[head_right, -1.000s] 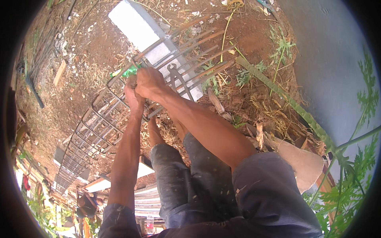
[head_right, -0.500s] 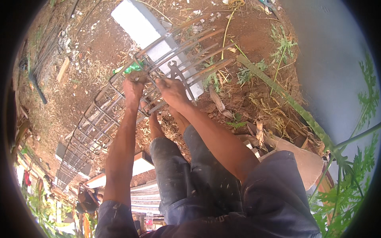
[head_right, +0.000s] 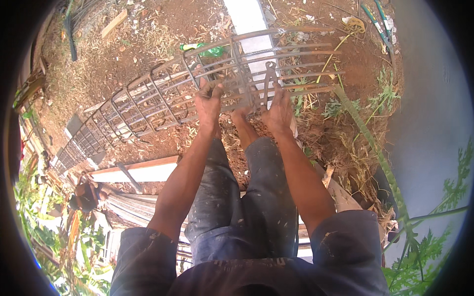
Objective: The person assembles a rebar mesh by tying intersecting steel bars together with wire using pliers. They repeatedly bend wire around the intersections and twist it to secure the grid structure.
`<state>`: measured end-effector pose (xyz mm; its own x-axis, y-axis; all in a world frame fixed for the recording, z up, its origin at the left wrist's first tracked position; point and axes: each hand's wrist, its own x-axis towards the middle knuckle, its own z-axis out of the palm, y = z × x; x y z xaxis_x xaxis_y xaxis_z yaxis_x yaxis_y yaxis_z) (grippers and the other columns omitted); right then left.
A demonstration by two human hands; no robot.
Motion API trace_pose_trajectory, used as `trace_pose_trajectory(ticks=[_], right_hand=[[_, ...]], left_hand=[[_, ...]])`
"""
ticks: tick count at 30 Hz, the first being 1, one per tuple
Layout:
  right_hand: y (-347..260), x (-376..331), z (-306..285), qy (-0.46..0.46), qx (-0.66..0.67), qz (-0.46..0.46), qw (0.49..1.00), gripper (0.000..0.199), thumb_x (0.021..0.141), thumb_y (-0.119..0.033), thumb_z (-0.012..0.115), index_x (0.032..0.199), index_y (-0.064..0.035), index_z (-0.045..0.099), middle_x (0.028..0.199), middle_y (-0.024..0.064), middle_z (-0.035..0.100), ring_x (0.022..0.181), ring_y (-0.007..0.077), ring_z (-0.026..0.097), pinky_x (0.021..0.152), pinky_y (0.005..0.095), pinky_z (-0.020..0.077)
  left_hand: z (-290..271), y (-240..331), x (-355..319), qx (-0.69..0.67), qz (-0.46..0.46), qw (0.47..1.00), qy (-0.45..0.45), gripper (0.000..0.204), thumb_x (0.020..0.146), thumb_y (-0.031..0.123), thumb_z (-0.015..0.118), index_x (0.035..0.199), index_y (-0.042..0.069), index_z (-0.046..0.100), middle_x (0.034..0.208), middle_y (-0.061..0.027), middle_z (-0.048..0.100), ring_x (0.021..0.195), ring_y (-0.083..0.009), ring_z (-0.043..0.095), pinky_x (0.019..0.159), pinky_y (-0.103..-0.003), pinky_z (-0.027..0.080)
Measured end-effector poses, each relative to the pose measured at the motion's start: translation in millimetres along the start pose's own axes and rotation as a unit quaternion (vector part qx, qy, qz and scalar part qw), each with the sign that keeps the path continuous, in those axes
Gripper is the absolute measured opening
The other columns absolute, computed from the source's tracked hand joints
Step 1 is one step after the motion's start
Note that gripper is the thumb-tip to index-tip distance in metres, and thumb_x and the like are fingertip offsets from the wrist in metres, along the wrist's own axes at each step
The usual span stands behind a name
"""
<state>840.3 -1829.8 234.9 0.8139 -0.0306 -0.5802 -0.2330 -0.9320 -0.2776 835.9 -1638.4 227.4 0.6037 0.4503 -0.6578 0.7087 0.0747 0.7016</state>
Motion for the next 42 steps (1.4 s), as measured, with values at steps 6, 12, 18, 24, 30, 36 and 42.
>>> trace_pose_trajectory(ticks=[6, 12, 18, 24, 30, 36, 42], right_hand=[[-45, 19, -62, -0.196, 0.031, 0.19, 0.962, 0.068, 0.073, -0.013, 0.065, 0.134, -0.005, 0.037, 0.111, 0.0292, 0.058, 0.105, 0.0391, 0.058, 0.092, 0.0445, 0.0462], [-71, 33, -128, -0.253, -0.044, 0.075, 0.964, 0.054, 0.079, -0.011, 0.058, 0.131, 0.0004, 0.048, 0.1, 0.0307, 0.064, 0.094, 0.0423, 0.063, 0.086, 0.046, 0.0488], [-149, 77, -143, -0.376, -0.357, -0.025, 0.854, 0.063, 0.076, -0.005, 0.061, 0.136, -0.0023, 0.04, 0.103, 0.0297, 0.063, 0.101, 0.0402, 0.061, 0.087, 0.0464, 0.0499], [-184, 95, -133, -0.427, -0.474, -0.055, 0.768, 0.061, 0.079, -0.003, 0.061, 0.137, -0.004, 0.041, 0.118, 0.0261, 0.058, 0.114, 0.0394, 0.055, 0.091, 0.0475, 0.0493], [-202, 93, -121, -0.377, -0.604, -0.105, 0.695, 0.068, 0.076, -0.007, 0.068, 0.138, -0.0052, 0.04, 0.109, 0.0261, 0.061, 0.106, 0.0382, 0.06, 0.09, 0.0432, 0.0509], [-160, 108, -129, -0.449, -0.462, -0.05, 0.763, 0.034, 0.088, -0.02, 0.057, 0.108, 0.0071, 0.06, 0.086, 0.0204, 0.067, 0.083, 0.0321, 0.067, 0.073, 0.0435, 0.0527], [-152, 83, -126, -0.467, -0.12, 0.213, 0.85, 0.044, 0.094, -0.037, 0.055, 0.107, 0.0049, 0.061, 0.074, 0.0099, 0.06, 0.065, 0.0191, 0.061, 0.057, 0.0374, 0.0521]], left_hand=[[45, 37, 9, -0.366, -0.276, 0.889, -0.023, 0.019, 0.093, 0.014, 0.058, 0.098, -0.003, 0.065, 0.079, -0.0093, 0.067, 0.066, -0.0139, 0.062, 0.056, -0.027, 0.051], [53, 46, 8, -0.429, -0.352, 0.831, -0.032, 0.013, 0.09, 0.008, 0.059, 0.099, 0.0, 0.064, 0.077, -0.0081, 0.066, 0.052, -0.0086, 0.051, 0.047, -0.023, 0.043], [61, 32, 5, -0.515, -0.385, 0.764, -0.05, 0.016, 0.091, 0.013, 0.056, 0.103, 0.005, 0.062, 0.075, -0.0007, 0.057, 0.05, -0.006, 0.039, 0.046, -0.023, 0.033], [49, 52, 9, -0.491, -0.439, 0.751, -0.036, 0.017, 0.09, 0.012, 0.057, 0.104, 0.004, 0.063, 0.076, -0.0005, 0.059, 0.049, -0.0049, 0.034, 0.046, -0.023, 0.032], [55, 53, 8, -0.522, -0.449, 0.725, 0.009, 0.011, 0.087, 0.008, 0.06, 0.094, 0.001, 0.066, 0.071, -0.0022, 0.061, 0.047, -0.0049, 0.039, 0.042, -0.023, 0.032], [47, 55, 4, -0.441, -0.392, 0.807, -0.026, 0.021, 0.091, 0.021, 0.062, 0.096, 0.001, 0.065, 0.078, -0.0032, 0.065, 0.058, -0.0074, 0.049, 0.054, -0.024, 0.042], [56, 44, -19, -0.448, -0.401, 0.789, -0.129, 0.051, 0.091, 0.05, 0.058, 0.107, 0.001, 0.062, 0.089, -0.0095, 0.067, 0.072, -0.0185, 0.06, 0.068, -0.034, 0.049]])
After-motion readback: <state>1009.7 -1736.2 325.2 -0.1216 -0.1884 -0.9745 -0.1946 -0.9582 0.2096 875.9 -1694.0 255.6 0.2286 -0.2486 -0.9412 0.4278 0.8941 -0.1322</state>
